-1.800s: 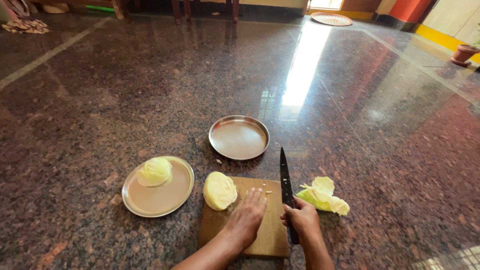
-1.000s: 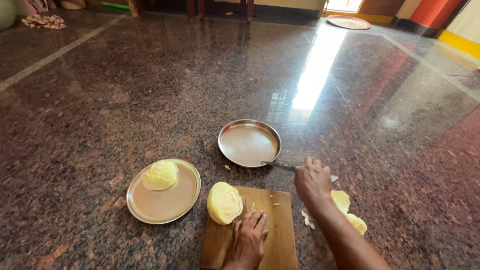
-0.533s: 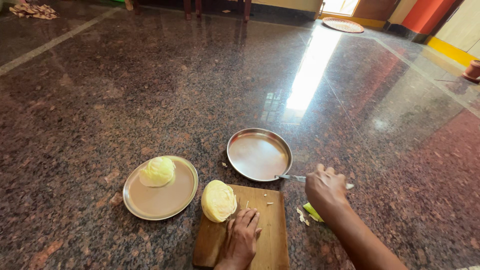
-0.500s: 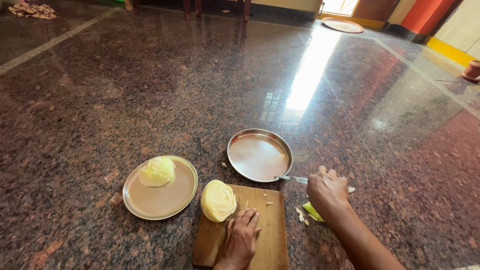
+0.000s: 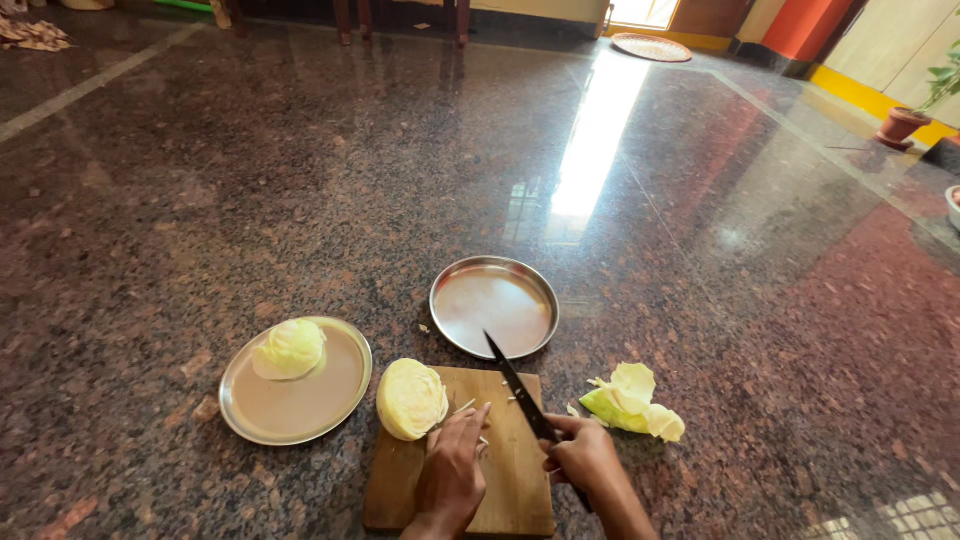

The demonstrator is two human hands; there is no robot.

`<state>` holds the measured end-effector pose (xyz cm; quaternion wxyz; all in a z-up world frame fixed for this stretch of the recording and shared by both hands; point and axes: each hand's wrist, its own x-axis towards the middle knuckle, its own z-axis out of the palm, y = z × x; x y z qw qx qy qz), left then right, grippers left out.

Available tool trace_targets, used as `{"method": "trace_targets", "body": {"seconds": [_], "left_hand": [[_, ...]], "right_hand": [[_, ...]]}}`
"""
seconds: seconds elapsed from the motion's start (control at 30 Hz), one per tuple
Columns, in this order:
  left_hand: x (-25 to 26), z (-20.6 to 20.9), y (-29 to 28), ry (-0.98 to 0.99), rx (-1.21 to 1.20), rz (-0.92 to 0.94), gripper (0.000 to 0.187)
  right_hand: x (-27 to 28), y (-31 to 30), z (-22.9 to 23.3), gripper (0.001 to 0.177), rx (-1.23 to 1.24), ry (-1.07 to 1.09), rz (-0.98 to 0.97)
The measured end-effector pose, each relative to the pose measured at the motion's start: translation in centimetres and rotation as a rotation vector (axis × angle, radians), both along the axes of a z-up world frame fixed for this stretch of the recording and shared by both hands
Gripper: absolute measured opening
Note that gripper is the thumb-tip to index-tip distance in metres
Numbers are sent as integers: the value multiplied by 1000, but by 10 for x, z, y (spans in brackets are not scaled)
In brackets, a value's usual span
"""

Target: The person chops a cabbage on a wooden board using a knife and puts the pieces into a metal plate.

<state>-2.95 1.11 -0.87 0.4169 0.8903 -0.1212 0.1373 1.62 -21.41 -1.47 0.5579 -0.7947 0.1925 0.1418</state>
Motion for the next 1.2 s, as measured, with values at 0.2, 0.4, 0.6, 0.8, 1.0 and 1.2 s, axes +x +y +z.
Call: {"method": "trace_targets", "body": {"seconds": [0.2,0.4,0.6,0.8,1.0,1.2], "left_hand": [[3,2,10,-62,311,-10,70],[17,-13,-12,-28,409,8,55],[2,-4,-11,37,110,-157,51],[7,0,-6,-74,84,-23,51],[6,7,0,143,1,16,58],[22,-19,-12,49,32,76,58]], "right_hand": [[5,0,3,47,-33,-57,-90],[5,8,-1,45,-136,-97,-117],[14,-3,-7,45,-64,-46,-34],[17,-18,5,47,-145,-34,38],[3,-25,11,43,-7,90,135],[-13,-26,32,45,10,144,149]]}}
